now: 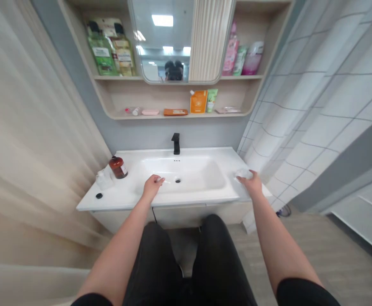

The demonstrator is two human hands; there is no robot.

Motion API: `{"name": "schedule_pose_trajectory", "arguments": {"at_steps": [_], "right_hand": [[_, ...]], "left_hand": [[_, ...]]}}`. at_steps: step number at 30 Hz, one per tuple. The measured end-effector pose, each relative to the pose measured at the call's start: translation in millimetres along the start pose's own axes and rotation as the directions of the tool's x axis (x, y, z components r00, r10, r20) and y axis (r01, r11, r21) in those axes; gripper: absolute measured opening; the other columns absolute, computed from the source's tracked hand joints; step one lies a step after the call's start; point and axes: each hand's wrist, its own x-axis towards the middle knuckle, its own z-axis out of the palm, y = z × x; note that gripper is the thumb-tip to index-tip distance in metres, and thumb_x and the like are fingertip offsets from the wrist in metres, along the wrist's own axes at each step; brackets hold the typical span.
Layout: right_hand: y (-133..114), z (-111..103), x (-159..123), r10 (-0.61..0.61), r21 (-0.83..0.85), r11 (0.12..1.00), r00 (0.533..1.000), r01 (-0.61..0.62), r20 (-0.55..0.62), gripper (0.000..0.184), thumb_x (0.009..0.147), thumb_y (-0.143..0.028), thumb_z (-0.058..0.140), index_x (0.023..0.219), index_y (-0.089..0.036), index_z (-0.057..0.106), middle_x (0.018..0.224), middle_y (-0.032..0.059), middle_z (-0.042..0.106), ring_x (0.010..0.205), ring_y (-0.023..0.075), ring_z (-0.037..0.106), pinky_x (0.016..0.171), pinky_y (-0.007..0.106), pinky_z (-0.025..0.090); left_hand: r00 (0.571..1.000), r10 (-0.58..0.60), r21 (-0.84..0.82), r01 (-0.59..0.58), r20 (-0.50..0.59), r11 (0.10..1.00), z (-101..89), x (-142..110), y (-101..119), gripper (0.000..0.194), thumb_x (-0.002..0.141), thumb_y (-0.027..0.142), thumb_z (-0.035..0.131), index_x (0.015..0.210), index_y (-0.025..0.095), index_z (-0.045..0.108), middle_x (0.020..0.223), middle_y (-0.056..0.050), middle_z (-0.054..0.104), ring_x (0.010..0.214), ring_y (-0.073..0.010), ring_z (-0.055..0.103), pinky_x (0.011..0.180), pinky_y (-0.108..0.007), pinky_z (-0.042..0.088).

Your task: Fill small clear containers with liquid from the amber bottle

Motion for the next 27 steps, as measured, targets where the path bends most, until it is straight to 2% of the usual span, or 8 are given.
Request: {"name": "schedule_pose_trajectory", "arguments": {"at_steps": [3,6,9,12,15,19,23,27], "right_hand": [[-20.8,2.9,-11.5,0.084,0.013,0.996,0.993,-0.086,0.085,0.079,0.056,-0.057,0.094,0.121,-0.021,0.068,0.112,0.0209,0.077,0.103,0.0397,0.073,0.091,0.055,0.055],[-48.1,16.4,-32.7,-0.006,0.128,0.992,0.980,-0.020,0.199,0.081,0.058,-0.060,0.092,0.125,-0.023,0.066,0.108,0.0121,0.078,0.098,0.0336,0.073,0.090,0.049,0.056],[-83.5,43.7,-62.8,-0.107,0.230,0.973,0.947,0.036,0.302,0.084,0.057,-0.063,0.092,0.126,-0.024,0.063,0.099,0.0057,0.075,0.088,0.0284,0.070,0.082,0.043,0.057],[-122.8,78.6,-98.4,-0.162,0.310,0.950,0.909,0.039,0.383,0.087,0.053,-0.065,0.094,0.123,-0.024,0.063,0.099,0.0049,0.073,0.083,0.0266,0.067,0.080,0.042,0.056],[-155.6,112.1,-131.8,-0.247,0.418,0.908,0.849,0.034,0.468,0.083,0.058,-0.066,0.093,0.124,-0.025,0.063,0.104,0.0052,0.074,0.087,0.0272,0.067,0.082,0.041,0.056],[-182.2,143.5,-158.7,-0.336,0.502,0.864,0.776,0.029,0.533,0.083,0.057,-0.061,0.096,0.125,-0.026,0.063,0.110,0.0036,0.075,0.099,0.0277,0.070,0.090,0.041,0.056],[-198.0,157.3,-165.3,-0.319,0.478,0.878,0.723,-0.017,0.612,0.082,0.053,-0.050,0.099,0.122,-0.027,0.062,0.101,-0.0009,0.073,0.094,0.0256,0.069,0.090,0.040,0.056],[-204.1,160.8,-165.4,-0.313,0.458,0.889,0.708,-0.016,0.633,0.077,0.052,-0.043,0.099,0.118,-0.028,0.063,0.101,-0.0030,0.073,0.092,0.0239,0.068,0.089,0.039,0.055]], "left_hand": [[0.999,-0.009,-0.058,0.007,-0.047,0.998,0.7,0.5,0.2,0.051,0.065,0.059,0.090,0.093,0.023,0.068,0.083,-0.002,0.071,0.079,-0.0210,0.068,0.076,-0.034,0.054],[0.995,-0.080,-0.225,0.065,-0.058,0.972,-0.2,-0.3,4.8,0.057,0.061,0.061,0.091,0.095,0.021,0.068,0.094,-0.006,0.075,0.084,-0.0204,0.070,0.075,-0.033,0.056],[0.992,-0.105,-0.383,0.070,-0.071,0.921,-1.3,-1.2,18.4,0.059,0.062,0.062,0.090,0.098,0.020,0.070,0.101,-0.008,0.076,0.089,-0.0201,0.072,0.078,-0.033,0.059],[0.996,-0.038,-0.458,-0.006,-0.086,0.889,-0.1,-1.4,41.1,0.056,0.068,0.060,0.090,0.102,0.019,0.075,0.107,-0.009,0.077,0.094,-0.0201,0.073,0.087,-0.036,0.062],[0.993,0.065,-0.443,-0.102,-0.097,0.891,3.7,-1.7,65.1,0.056,0.075,0.060,0.088,0.113,0.019,0.079,0.110,-0.010,0.078,0.095,-0.0213,0.074,0.093,-0.040,0.064],[0.984,0.136,-0.413,-0.172,-0.115,0.894,9.8,-3.2,83.1,0.059,0.081,0.057,0.086,0.126,0.018,0.080,0.110,-0.010,0.081,0.093,-0.0233,0.076,0.095,-0.044,0.065],[0.977,0.180,-0.350,-0.207,-0.110,0.914,19.4,-4.8,82.1,0.054,0.087,0.054,0.083,0.129,0.020,0.080,0.113,-0.011,0.082,0.095,-0.0250,0.077,0.094,-0.043,0.064],[0.960,0.262,-0.246,-0.279,-0.099,0.928,32.4,-2.6,71.7,0.045,0.090,0.049,0.081,0.126,0.022,0.082,0.112,-0.010,0.080,0.093,-0.0236,0.076,0.094,-0.041,0.062]]}}
